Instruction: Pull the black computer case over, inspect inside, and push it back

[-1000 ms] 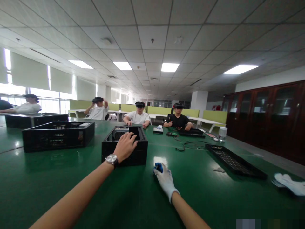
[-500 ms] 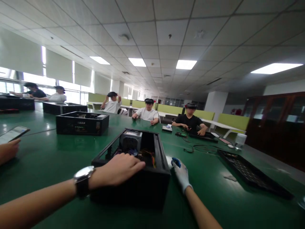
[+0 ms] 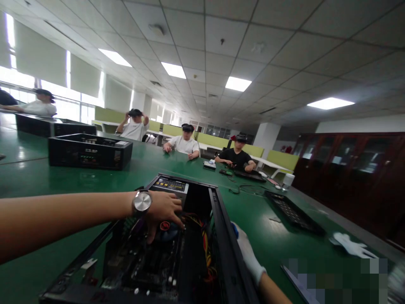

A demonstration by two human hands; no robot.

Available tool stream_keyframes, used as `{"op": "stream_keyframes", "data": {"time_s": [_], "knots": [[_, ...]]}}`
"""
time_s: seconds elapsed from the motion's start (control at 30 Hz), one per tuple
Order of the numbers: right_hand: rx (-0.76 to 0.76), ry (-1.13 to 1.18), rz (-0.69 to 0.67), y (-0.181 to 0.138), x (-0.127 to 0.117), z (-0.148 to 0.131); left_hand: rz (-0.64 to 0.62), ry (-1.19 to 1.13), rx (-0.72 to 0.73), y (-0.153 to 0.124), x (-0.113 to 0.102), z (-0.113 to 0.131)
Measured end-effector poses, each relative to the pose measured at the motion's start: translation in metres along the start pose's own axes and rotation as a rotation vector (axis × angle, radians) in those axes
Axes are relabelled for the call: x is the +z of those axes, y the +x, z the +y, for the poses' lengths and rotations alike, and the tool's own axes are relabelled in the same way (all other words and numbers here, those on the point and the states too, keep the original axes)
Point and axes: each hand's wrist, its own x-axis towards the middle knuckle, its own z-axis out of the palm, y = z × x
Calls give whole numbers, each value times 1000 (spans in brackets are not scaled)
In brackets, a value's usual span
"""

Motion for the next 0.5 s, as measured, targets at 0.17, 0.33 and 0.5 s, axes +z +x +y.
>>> {"op": "stream_keyframes", "data": {"time_s": [0.17, 0.33, 0.5], "knots": [[19, -68, 3, -25, -49, -32, -46, 57, 21, -1, -10, 5], [-263, -205, -112, 1, -56, -149, 181, 8, -155, -46, -51, 18], [-544, -331, -541, 26, 42, -214, 314, -140, -265, -108, -99, 37]]}}
